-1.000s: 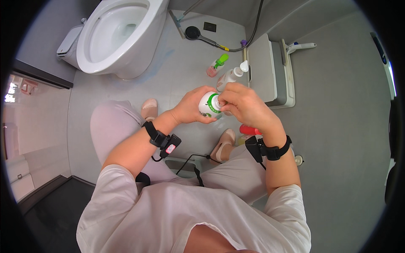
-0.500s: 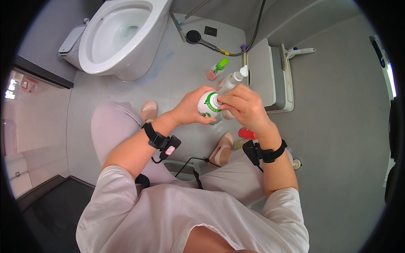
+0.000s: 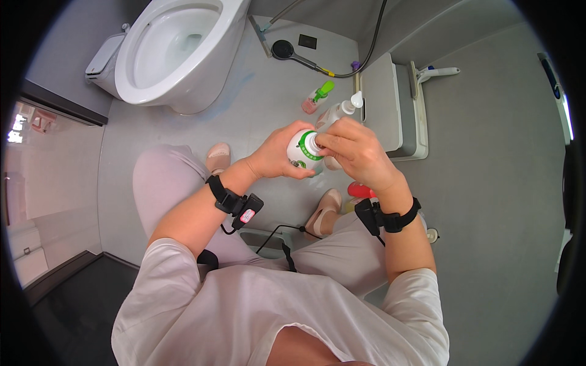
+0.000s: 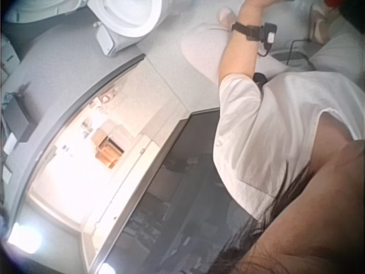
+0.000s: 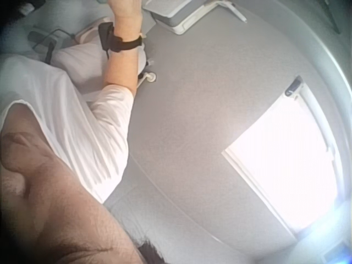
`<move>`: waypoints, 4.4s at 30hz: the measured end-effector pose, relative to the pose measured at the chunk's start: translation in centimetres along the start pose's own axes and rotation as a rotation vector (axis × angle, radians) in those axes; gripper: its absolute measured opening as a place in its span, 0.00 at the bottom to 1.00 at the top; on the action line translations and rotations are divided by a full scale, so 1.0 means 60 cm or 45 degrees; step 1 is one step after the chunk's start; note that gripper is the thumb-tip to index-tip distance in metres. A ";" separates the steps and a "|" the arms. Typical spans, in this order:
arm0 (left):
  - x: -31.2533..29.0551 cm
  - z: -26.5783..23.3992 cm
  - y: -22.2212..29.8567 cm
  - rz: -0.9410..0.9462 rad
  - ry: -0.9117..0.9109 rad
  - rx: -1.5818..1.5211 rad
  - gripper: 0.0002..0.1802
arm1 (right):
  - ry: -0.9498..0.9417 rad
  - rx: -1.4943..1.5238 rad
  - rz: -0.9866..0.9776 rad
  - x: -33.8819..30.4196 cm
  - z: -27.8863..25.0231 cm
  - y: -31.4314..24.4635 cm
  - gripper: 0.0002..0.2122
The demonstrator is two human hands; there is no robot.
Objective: The person sits on the bathroom floor and wipes several bottles of cleaning supplies and toiletries with a cloth. They then pick up a spray bottle, unscrew the cap, and spray the contents into the toilet bowl.
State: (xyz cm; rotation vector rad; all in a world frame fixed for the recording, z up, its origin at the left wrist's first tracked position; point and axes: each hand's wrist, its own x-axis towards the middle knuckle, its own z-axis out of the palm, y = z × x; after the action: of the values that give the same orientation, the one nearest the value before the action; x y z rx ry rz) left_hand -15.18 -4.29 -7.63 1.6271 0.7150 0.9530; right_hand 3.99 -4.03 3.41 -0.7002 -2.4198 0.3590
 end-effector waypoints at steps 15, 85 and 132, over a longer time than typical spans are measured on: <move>0.005 0.005 -0.007 0.035 -0.055 0.090 0.42 | -0.135 0.206 0.187 -0.015 -0.006 0.007 0.09; -0.001 0.026 -0.050 0.209 0.672 0.478 0.42 | 0.065 0.136 0.440 0.005 0.034 0.033 0.06; -0.008 0.021 -0.050 -0.033 0.247 0.152 0.41 | -0.090 0.145 0.200 -0.004 0.005 0.021 0.13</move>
State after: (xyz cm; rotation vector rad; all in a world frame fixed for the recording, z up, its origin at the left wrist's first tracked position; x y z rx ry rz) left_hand -14.27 -4.58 -10.76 1.6389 0.9388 1.0761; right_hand 4.46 -3.18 2.55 -0.8411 -2.3941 0.5893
